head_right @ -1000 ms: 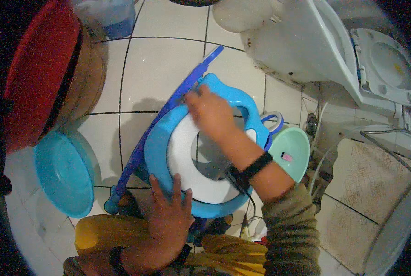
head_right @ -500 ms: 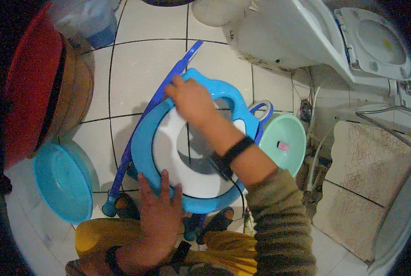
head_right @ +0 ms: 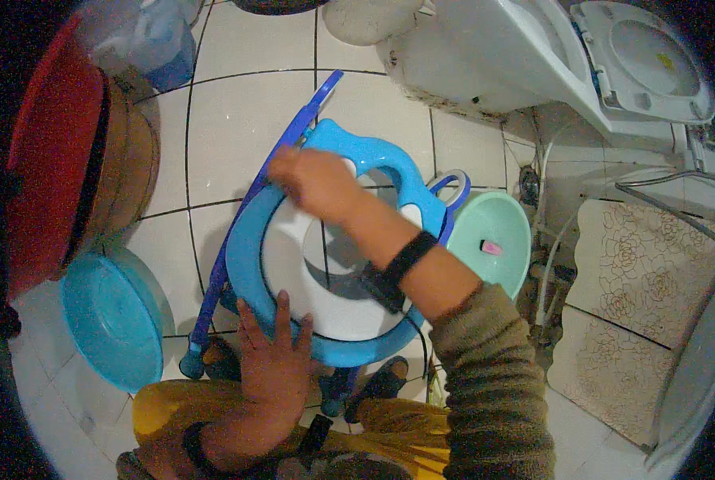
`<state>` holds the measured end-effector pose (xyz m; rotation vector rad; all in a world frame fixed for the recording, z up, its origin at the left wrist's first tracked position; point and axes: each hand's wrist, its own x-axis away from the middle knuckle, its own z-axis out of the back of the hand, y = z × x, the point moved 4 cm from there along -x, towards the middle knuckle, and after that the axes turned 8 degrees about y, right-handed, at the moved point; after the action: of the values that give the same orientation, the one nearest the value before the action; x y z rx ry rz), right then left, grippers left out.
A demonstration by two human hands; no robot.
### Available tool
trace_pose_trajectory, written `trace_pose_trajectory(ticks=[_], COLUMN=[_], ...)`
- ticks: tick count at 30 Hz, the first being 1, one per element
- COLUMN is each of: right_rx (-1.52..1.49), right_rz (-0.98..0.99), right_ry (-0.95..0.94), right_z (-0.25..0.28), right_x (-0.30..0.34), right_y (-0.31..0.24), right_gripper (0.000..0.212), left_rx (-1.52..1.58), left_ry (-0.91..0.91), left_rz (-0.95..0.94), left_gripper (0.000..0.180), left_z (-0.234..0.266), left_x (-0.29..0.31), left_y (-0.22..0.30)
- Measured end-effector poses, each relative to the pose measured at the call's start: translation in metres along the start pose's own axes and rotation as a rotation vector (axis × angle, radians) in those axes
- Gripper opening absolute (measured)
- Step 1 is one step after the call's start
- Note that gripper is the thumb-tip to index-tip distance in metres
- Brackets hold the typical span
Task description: The person rinses a blue and white child's potty with a handheld shower head, then scrubs the seat and rim with a steel wool pad. The person repeatedly dips the pad into a basin of water and scrubs different parts of the potty.
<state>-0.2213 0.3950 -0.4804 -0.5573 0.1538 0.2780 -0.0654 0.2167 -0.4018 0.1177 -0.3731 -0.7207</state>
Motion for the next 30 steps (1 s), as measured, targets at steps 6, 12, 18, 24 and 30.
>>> trace_pose_trajectory(ticks=[6,12,18,24,30], right_rx=[0.445,0.0,-0.138,0.312,0.197], right_rz=[-0.133,-0.027,0.078,-0.143,-0.063], right_ry=[0.004,-0.053,-0.028,-0.148,-0.264], right_z=[0.013,-0.004,-0.007,-0.005,-0.015], right_x=[-0.031,0.004,-0.001,-0.033,-0.028], right_y=[0.059,-0.038,-0.072,-0.003,-0.043], right_gripper=[0.014,0.022,0.022,0.015,0.013], left_rx=[0.151,0.023,-0.002,0.098,0.12], left_ry=[-0.004,0.054,0.025,0.008,-0.022], left_rz=[0.003,0.013,0.01,0.016,0.065], left_gripper=[0.041,0.039,0.039,0.04,0.041], left_z=[0.001,-0.01,-0.015,-0.008,-0.011], left_x=[0.002,0.0,0.0,0.003,-0.002], left_y=[-0.004,0.001,0.003,-0.001,0.001])
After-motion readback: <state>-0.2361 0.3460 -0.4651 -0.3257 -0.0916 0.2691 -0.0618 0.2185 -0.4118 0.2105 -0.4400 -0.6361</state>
